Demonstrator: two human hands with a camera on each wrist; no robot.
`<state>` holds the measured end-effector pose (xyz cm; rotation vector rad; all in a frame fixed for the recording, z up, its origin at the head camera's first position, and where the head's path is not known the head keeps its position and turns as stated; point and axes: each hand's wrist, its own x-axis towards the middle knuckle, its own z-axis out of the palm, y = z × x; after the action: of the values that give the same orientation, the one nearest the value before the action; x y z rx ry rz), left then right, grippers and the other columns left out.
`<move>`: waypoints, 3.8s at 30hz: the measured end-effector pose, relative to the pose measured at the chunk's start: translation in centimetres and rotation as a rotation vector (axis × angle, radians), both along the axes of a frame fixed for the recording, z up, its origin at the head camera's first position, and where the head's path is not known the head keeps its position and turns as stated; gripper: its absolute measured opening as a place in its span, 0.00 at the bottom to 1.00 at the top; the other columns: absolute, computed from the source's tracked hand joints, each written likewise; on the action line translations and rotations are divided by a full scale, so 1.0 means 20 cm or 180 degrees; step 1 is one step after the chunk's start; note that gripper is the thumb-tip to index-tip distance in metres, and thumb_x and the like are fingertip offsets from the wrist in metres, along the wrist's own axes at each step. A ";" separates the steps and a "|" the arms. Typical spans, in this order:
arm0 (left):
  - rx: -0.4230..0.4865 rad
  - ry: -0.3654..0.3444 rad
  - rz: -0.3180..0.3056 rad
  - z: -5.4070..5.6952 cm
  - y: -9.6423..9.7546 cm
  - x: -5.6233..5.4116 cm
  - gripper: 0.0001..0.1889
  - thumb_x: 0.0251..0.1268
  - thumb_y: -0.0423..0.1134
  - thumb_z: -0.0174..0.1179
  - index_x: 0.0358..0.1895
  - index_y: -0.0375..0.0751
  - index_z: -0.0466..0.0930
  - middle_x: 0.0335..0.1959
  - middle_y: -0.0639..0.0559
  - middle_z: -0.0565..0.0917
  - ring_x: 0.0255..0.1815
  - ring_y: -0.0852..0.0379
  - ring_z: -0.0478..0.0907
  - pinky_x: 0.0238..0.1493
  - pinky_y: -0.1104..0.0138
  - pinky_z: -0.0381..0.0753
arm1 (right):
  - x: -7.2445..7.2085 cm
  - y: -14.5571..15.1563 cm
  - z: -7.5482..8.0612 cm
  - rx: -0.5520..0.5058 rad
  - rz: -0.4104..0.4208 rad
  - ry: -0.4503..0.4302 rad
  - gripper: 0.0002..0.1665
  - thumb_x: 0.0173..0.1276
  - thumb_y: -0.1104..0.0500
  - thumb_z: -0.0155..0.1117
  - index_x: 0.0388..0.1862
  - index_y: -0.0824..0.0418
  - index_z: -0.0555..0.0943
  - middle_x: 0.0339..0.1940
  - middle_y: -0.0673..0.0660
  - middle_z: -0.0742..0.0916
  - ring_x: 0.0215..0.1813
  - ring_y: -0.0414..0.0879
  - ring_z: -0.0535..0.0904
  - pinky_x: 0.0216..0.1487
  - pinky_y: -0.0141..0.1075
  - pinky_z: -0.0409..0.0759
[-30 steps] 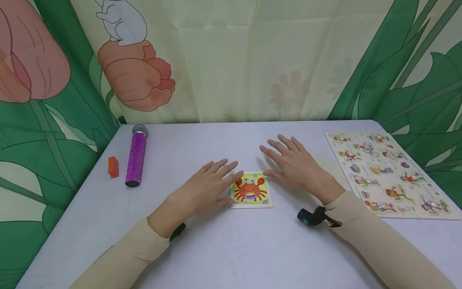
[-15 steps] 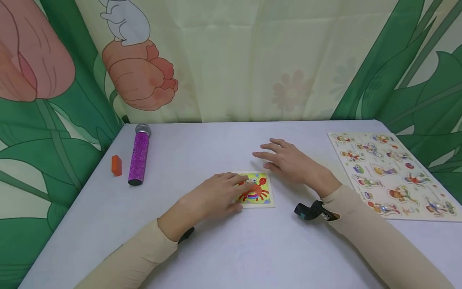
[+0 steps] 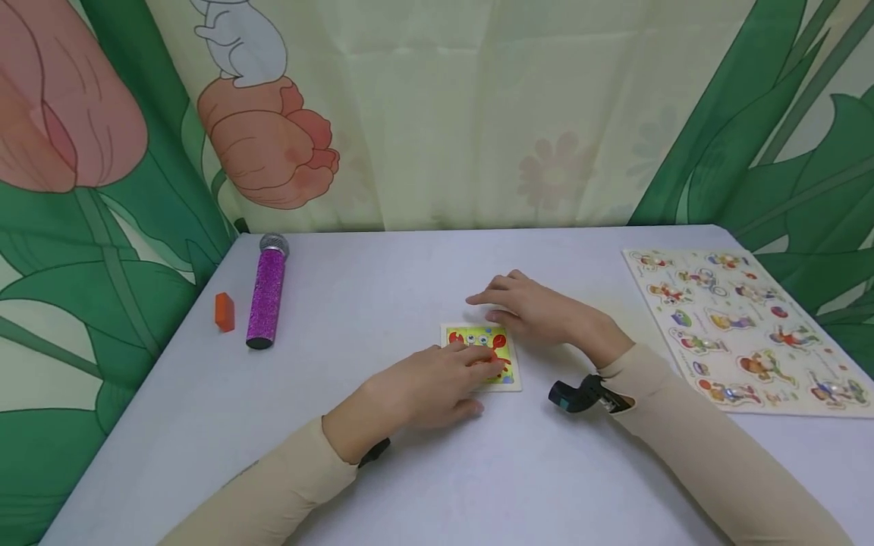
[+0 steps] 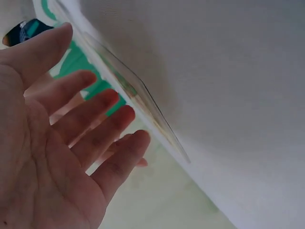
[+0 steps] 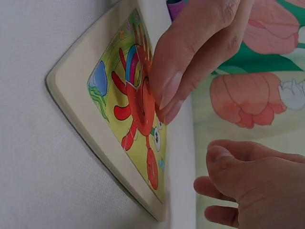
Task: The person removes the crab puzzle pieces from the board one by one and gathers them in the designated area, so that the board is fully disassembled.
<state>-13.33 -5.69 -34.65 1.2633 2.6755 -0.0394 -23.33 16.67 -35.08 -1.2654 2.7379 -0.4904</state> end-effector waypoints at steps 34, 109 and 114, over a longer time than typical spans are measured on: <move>-0.0264 -0.0557 0.0138 -0.01 0.06 -0.04 0.37 0.75 0.56 0.59 0.82 0.57 0.57 0.85 0.57 0.52 0.85 0.55 0.46 0.78 0.62 0.61 | -0.08 -0.12 -0.02 -0.0062 0.0435 -0.0399 0.18 0.77 0.63 0.61 0.61 0.50 0.86 0.52 0.49 0.83 0.53 0.47 0.74 0.57 0.43 0.75; -0.0315 -0.0222 0.0239 0.00 0.14 -0.05 0.31 0.68 0.67 0.60 0.69 0.60 0.71 0.81 0.43 0.60 0.79 0.45 0.58 0.75 0.57 0.67 | -0.12 -0.21 0.05 0.0693 0.0633 -0.0428 0.17 0.77 0.65 0.57 0.52 0.42 0.81 0.46 0.48 0.79 0.49 0.43 0.77 0.52 0.40 0.77; -0.0308 -0.0215 0.0236 -0.01 0.14 -0.05 0.32 0.67 0.68 0.59 0.68 0.59 0.70 0.80 0.43 0.61 0.79 0.45 0.58 0.74 0.57 0.68 | -0.12 -0.21 0.05 0.0670 0.0613 -0.0458 0.17 0.78 0.65 0.56 0.52 0.42 0.81 0.46 0.48 0.79 0.49 0.43 0.76 0.52 0.40 0.76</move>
<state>-14.41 -2.95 -34.76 1.1161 2.6263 -0.1127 -25.82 12.50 -34.00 -1.3626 2.4437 -0.2563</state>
